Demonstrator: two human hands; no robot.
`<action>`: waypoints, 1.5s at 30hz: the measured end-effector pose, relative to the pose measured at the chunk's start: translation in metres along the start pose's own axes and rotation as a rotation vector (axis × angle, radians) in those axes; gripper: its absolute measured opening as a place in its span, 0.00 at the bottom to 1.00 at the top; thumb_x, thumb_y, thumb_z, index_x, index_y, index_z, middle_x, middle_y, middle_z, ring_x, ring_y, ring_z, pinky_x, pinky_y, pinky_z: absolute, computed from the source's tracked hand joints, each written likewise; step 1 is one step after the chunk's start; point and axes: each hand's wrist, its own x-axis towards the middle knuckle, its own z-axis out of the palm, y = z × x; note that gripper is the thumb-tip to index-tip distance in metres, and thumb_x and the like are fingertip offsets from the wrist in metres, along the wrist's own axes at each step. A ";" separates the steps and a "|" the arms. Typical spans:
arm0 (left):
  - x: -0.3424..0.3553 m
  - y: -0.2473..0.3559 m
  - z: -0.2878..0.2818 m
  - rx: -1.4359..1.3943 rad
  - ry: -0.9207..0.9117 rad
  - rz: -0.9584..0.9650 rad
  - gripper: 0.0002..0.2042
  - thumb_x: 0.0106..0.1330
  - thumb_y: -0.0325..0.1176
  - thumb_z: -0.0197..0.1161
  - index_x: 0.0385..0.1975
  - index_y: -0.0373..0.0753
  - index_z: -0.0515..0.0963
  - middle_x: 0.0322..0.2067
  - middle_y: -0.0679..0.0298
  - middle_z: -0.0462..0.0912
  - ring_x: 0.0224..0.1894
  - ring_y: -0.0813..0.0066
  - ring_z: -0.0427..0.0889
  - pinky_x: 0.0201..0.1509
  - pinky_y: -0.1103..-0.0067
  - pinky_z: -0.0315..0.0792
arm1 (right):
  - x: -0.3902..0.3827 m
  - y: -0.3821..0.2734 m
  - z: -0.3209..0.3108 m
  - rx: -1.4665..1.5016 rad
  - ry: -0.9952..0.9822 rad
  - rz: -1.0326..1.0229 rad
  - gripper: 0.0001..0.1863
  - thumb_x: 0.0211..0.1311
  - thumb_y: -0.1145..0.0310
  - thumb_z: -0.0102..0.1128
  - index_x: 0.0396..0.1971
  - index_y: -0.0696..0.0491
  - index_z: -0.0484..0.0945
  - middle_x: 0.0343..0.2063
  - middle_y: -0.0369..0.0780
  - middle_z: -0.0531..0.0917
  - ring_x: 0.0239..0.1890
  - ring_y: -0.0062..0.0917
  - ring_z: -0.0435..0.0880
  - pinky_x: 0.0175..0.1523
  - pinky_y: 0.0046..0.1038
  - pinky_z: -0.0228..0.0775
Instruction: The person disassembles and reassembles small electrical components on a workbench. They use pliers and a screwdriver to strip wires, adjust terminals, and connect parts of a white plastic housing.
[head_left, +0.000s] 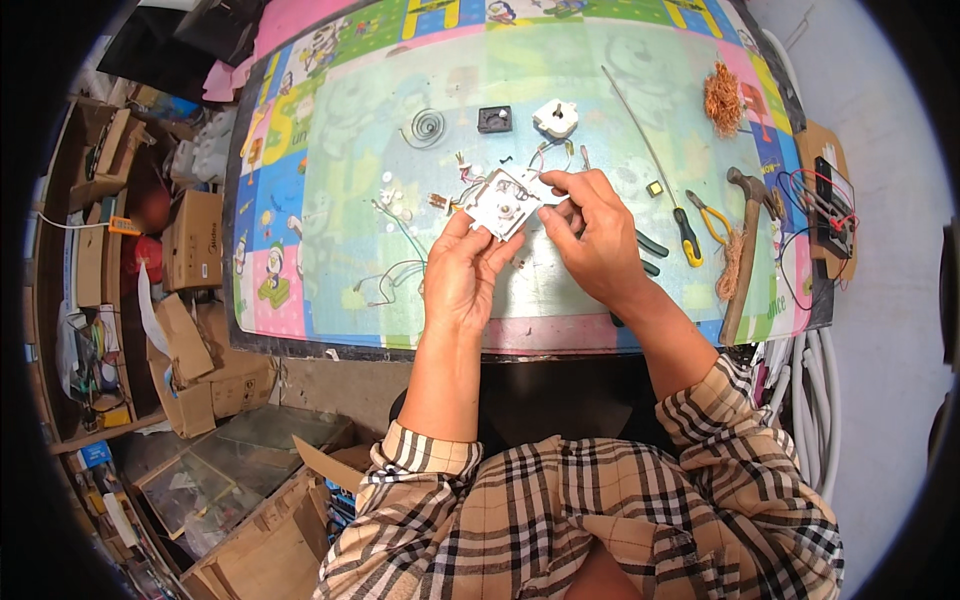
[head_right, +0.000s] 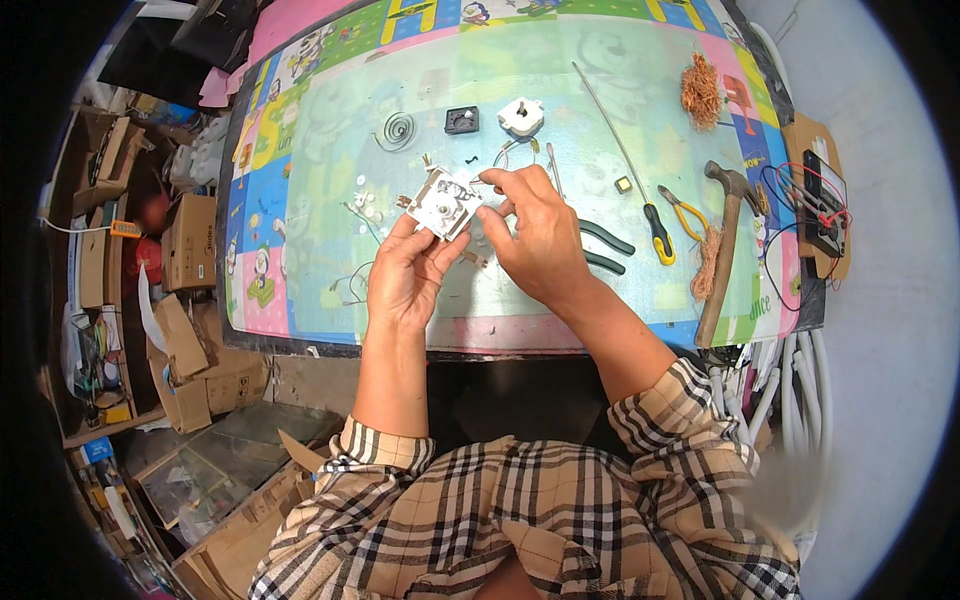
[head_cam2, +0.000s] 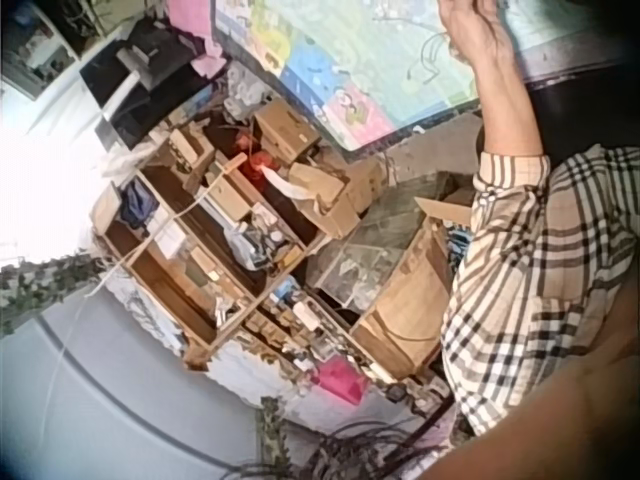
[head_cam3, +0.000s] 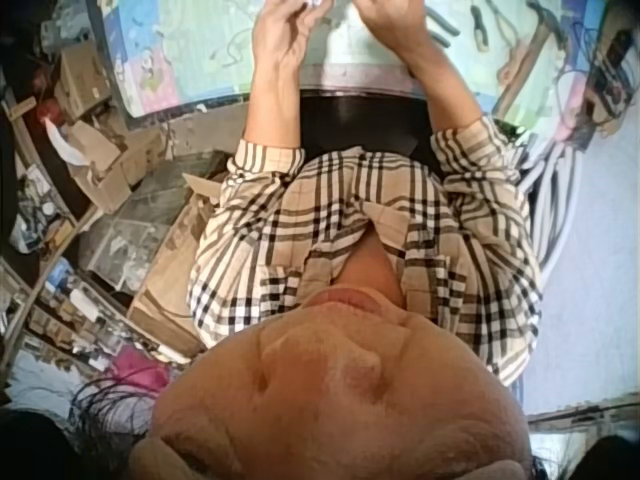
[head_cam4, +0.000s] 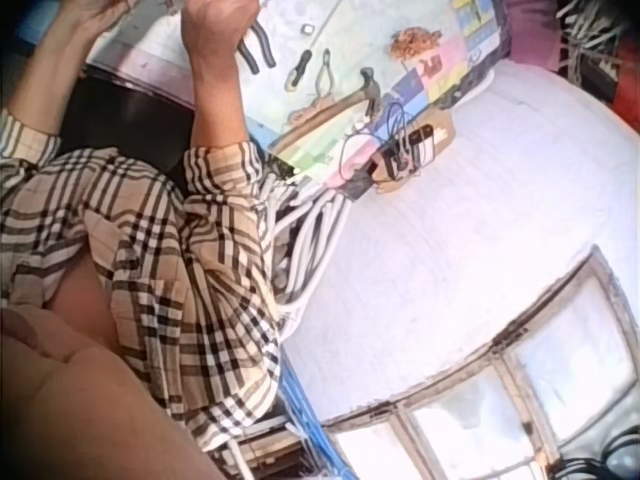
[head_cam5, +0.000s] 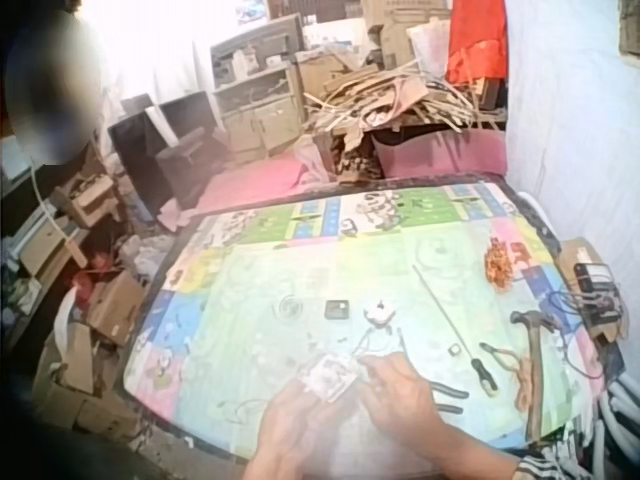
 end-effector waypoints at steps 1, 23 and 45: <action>0.000 0.000 0.001 0.005 0.007 0.007 0.17 0.66 0.19 0.43 0.54 0.26 0.67 0.47 0.50 0.78 0.48 0.63 0.81 0.51 0.71 0.81 | 0.000 0.000 0.000 0.001 0.000 -0.007 0.16 0.53 0.76 0.63 0.43 0.57 0.78 0.34 0.42 0.77 0.29 0.27 0.81 0.32 0.27 0.71; -0.004 -0.003 0.006 0.258 0.114 0.096 0.16 0.69 0.21 0.45 0.54 0.23 0.68 0.48 0.52 0.78 0.47 0.69 0.81 0.51 0.77 0.79 | -0.002 0.002 0.002 -0.012 -0.096 -0.131 0.14 0.49 0.79 0.66 0.37 0.55 0.77 0.33 0.40 0.78 0.27 0.26 0.83 0.30 0.26 0.73; -0.009 -0.003 0.008 -0.169 -0.268 -0.258 0.18 0.66 0.31 0.50 0.53 0.29 0.68 0.45 0.52 0.80 0.44 0.63 0.83 0.48 0.70 0.80 | -0.001 0.012 -0.014 1.046 -0.447 0.588 0.39 0.49 0.68 0.68 0.63 0.57 0.62 0.57 0.40 0.71 0.60 0.27 0.69 0.65 0.30 0.59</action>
